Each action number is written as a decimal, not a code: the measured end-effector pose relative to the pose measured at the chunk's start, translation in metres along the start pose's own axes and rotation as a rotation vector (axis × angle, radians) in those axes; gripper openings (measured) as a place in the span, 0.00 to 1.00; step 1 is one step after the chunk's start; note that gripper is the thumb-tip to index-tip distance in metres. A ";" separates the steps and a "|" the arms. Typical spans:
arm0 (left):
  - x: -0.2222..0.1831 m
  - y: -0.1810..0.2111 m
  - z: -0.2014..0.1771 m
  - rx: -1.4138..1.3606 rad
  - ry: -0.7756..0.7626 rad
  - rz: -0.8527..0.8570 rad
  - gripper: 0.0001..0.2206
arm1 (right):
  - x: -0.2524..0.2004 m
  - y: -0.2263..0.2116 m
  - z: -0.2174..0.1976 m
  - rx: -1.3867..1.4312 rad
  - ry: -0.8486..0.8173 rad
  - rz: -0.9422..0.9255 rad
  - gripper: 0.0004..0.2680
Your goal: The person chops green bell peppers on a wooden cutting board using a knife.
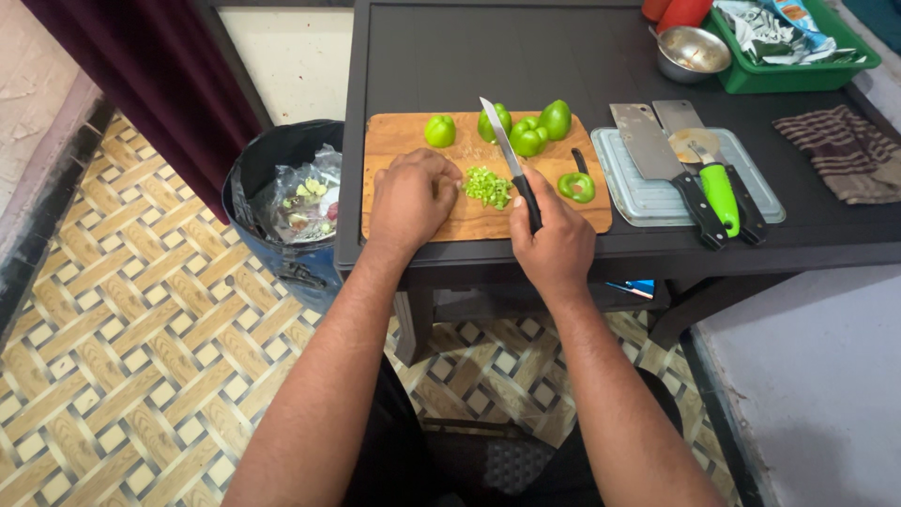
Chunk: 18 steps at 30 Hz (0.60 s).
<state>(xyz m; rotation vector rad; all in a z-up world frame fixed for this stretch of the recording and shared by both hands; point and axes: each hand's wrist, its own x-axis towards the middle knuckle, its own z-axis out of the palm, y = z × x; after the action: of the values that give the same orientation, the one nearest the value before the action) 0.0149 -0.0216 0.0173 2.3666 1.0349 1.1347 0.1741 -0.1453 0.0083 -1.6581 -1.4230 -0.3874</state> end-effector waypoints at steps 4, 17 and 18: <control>0.000 0.000 -0.001 -0.004 0.013 0.009 0.05 | 0.000 -0.002 -0.001 0.012 0.000 -0.002 0.14; 0.001 0.000 -0.003 -0.200 0.060 -0.020 0.04 | -0.001 0.000 0.000 0.022 0.040 -0.039 0.14; 0.001 -0.001 -0.003 -0.224 0.074 -0.023 0.05 | -0.001 0.000 0.000 0.027 0.044 -0.056 0.14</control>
<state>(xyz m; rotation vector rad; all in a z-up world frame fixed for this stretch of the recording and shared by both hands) 0.0126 -0.0205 0.0187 2.1481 0.9038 1.2672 0.1737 -0.1462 0.0075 -1.5818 -1.4378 -0.4320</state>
